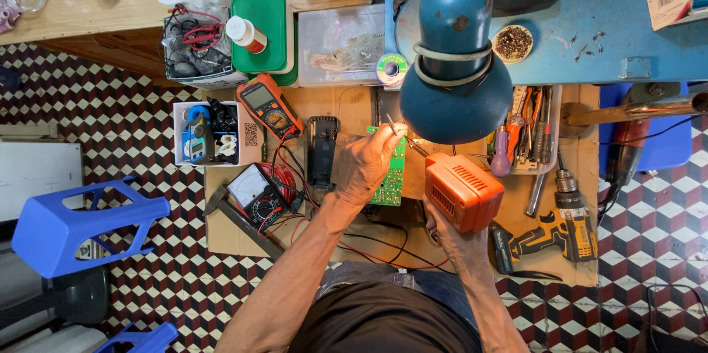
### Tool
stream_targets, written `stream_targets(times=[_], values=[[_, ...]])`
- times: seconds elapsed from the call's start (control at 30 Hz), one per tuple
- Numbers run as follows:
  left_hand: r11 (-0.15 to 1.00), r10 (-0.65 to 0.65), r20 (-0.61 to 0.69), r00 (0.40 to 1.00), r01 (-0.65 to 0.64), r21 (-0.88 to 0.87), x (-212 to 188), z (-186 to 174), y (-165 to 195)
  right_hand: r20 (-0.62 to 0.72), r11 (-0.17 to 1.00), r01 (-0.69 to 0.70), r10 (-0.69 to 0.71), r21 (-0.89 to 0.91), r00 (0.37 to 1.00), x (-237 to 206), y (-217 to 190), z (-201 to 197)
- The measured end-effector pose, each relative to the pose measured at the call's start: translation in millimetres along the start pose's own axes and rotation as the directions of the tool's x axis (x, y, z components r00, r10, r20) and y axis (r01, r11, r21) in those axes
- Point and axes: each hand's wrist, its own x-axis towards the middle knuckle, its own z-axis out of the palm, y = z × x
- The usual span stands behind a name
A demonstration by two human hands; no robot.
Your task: The person uses a heat gun to apply heat to a green circuit board and then attaches a small cylindrical component to it. The person repeatedly flips the board and applies heat to different areas while handling the component and wires.
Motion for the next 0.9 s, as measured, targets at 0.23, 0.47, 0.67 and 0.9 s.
stream_targets(times=[0.23,0.47,0.67,0.9], values=[[0.997,0.053,0.057,0.997,-0.049,-0.06,5.7,-0.3,-6.3,0.021,0.998,0.055,-0.054,-0.036,0.998,0.8,-0.4,-0.6],[0.997,0.069,0.123,0.99,-0.064,-0.046,4.6,1.5,-10.9,0.013,1.0,0.0,0.0,0.023,1.0,-1.6,-2.5,-0.6],[0.984,0.172,0.04,0.984,-0.169,-0.059,-0.8,4.9,-10.3,-0.019,0.995,-0.093,0.092,-0.037,0.996,-4.6,-3.8,1.3],[0.997,0.067,0.078,0.995,-0.07,0.038,0.4,8.9,-8.6,-0.02,0.996,-0.078,0.079,0.037,0.997,-6.6,0.3,1.2]])
